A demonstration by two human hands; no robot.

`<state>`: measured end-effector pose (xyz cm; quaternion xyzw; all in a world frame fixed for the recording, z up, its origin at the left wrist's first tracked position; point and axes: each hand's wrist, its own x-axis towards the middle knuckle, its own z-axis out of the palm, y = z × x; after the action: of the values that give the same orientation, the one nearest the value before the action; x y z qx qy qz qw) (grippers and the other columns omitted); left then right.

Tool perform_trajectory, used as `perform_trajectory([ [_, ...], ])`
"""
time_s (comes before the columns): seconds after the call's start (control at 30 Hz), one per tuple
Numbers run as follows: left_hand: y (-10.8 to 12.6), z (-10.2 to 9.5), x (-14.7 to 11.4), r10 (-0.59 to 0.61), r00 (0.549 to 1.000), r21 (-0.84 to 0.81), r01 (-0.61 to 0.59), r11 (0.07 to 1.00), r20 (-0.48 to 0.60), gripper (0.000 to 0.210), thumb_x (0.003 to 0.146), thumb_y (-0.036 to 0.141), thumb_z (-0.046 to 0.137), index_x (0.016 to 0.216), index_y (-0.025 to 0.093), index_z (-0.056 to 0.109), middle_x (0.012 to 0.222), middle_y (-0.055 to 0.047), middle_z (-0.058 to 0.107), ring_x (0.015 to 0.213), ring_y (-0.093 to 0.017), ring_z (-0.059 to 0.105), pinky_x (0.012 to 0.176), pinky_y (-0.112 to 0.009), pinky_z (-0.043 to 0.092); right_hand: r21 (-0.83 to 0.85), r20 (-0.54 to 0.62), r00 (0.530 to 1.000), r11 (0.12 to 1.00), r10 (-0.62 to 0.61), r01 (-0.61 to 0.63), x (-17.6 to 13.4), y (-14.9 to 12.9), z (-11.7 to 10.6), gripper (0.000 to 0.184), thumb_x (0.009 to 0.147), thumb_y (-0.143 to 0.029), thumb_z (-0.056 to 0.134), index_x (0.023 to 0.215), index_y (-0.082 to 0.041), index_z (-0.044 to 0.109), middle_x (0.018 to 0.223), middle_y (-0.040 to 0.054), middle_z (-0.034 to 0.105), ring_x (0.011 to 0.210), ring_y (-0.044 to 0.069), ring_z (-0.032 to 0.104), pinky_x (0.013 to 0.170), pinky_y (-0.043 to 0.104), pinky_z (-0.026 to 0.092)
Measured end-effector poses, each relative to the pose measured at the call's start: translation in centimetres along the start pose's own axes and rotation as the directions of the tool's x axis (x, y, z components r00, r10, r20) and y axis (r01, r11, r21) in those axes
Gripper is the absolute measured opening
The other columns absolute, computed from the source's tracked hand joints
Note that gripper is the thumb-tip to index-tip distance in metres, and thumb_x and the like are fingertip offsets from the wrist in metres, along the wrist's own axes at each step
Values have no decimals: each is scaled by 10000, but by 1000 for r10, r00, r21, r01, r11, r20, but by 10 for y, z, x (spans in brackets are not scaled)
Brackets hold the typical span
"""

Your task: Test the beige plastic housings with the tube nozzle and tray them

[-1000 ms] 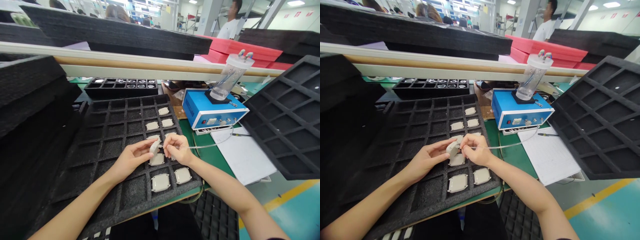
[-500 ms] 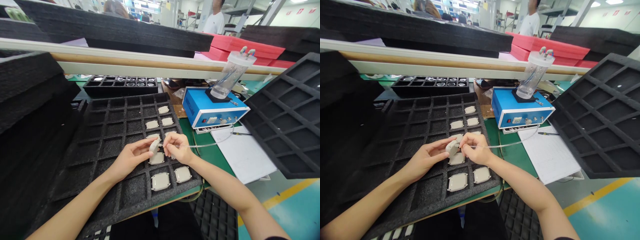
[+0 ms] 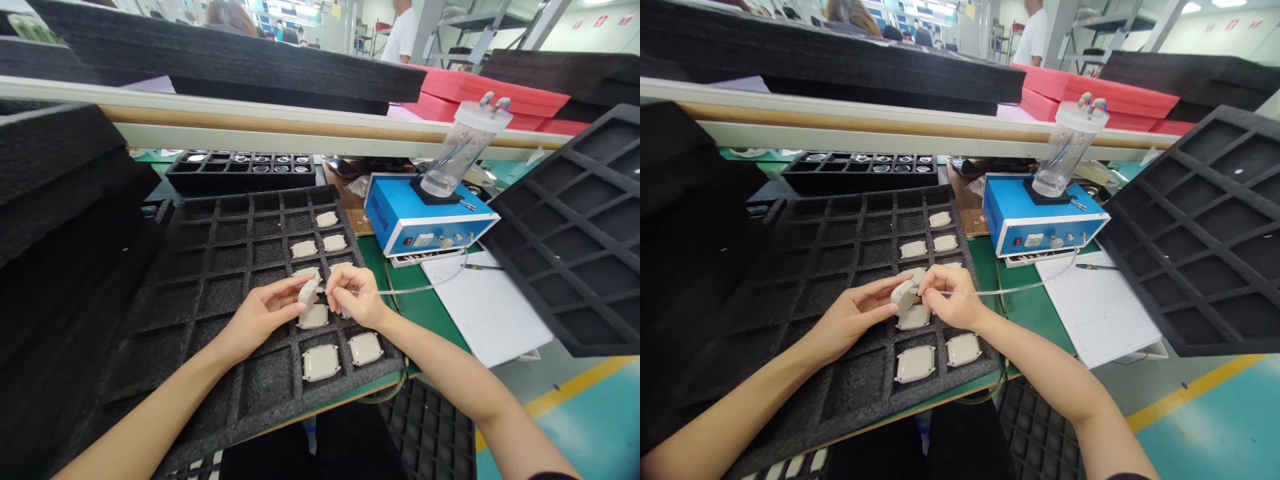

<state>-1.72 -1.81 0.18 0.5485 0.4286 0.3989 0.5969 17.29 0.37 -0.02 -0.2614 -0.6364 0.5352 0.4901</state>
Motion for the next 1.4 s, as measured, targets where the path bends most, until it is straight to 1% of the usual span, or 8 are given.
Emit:
perform_trajectory([
  [0.17,0,0,0,6,1000,-11,-6,1000,1,527,697,312,759,1193,192,628,1292,-95,601,1198,-275,557,1052,-383,414,-8,0,1000,1000,-3,3,0,0,0,34,685,-145,504,675,-159,534,480,-39,554,381,59,463,404,174,400],
  [0.47,0,0,0,11,1000,35,-11,999,-8,542,695,356,753,1200,204,627,1303,-96,592,1204,-291,550,1038,-402,426,-21,8,1000,1000,-19,19,-1,0,-1,42,699,-138,501,681,-161,531,487,-36,554,384,62,466,402,175,401],
  [0.83,1,0,-1,1,1000,-18,0,1000,11,508,708,303,750,1191,206,627,1289,-81,609,1209,-266,549,1057,-380,408,-14,5,1000,1000,-15,15,0,-1,0,39,691,-140,502,678,-161,532,484,-37,554,383,62,466,397,173,400],
  [1.07,1,0,0,1,1000,25,-1,1000,1,537,700,339,750,1201,194,623,1300,-95,597,1212,-287,544,1047,-397,417,-19,5,1000,1000,2,-1,0,0,0,16,692,-157,518,681,-165,527,482,-40,554,381,62,461,400,174,398],
  [1.4,-1,-1,-2,6,1000,-38,-5,999,16,482,711,285,754,1175,226,639,1284,-65,614,1198,-254,560,1050,-366,417,-3,9,1000,1000,-13,13,0,-1,0,41,691,-133,502,681,-159,533,483,-38,554,383,60,467,398,172,399],
])
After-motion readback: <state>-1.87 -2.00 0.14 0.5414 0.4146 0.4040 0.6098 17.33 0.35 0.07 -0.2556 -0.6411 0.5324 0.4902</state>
